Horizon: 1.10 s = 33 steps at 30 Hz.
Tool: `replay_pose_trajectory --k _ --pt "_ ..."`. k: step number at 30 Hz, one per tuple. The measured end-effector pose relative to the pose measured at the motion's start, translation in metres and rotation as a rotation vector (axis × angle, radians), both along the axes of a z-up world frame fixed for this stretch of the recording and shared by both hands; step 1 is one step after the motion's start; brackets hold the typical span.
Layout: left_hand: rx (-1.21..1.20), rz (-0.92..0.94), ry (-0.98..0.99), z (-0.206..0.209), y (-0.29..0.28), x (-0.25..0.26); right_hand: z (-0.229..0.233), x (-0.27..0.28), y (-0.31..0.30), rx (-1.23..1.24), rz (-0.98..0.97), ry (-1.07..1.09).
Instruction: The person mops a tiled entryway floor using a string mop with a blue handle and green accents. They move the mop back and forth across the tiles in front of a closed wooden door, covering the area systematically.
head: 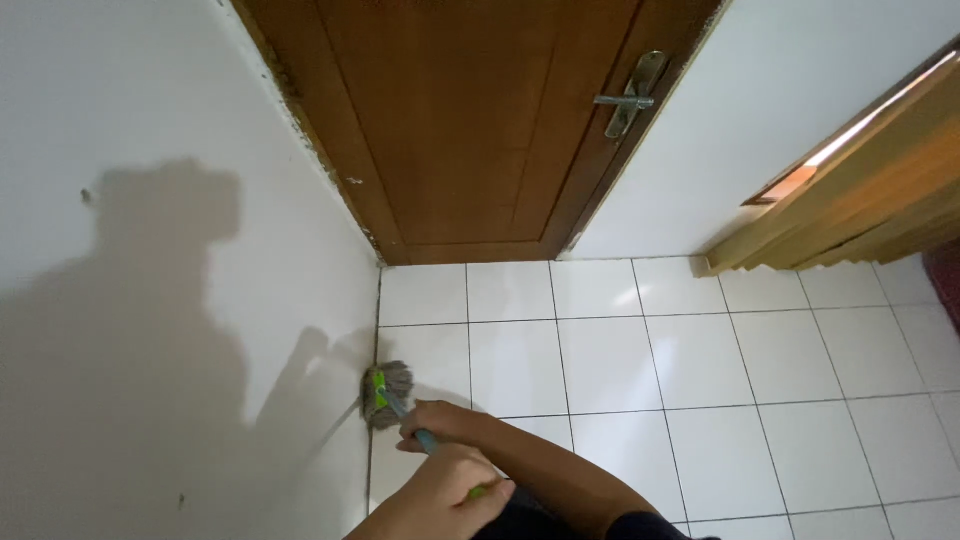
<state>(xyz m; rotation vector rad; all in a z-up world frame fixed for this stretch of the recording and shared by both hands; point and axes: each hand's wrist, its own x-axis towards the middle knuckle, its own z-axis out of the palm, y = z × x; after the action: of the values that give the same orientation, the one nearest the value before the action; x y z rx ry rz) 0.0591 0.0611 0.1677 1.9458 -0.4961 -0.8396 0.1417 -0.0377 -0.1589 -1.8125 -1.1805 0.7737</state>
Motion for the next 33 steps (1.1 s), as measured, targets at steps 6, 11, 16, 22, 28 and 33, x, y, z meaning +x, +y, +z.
replay_pose_trajectory --k 6,11,16,22,28,33 --pt "-0.367 -0.182 -0.046 -0.083 -0.020 0.034 -0.106 0.008 -0.066 0.076 -0.215 -0.040" --pt "-0.475 -0.158 0.078 -0.147 -0.072 0.064 -0.052 0.021 -0.160 -0.434 -0.334 0.301" --pt "-0.687 -0.196 0.235 -0.195 -0.141 0.091 -0.117 0.011 -0.285 -0.351 -0.532 0.351" --pt "-0.429 -0.124 0.458 -0.296 -0.232 0.117 -0.166 0.007 -0.430 -0.471 -0.639 -0.032" --pt "-0.457 0.080 0.436 -0.287 -0.292 0.162 -0.180 0.037 -0.511 -0.662 -0.828 -0.128" --pt "-0.500 0.171 0.407 -0.308 -0.284 0.163 -0.133 0.067 -0.489 -0.594 -0.853 -0.039"
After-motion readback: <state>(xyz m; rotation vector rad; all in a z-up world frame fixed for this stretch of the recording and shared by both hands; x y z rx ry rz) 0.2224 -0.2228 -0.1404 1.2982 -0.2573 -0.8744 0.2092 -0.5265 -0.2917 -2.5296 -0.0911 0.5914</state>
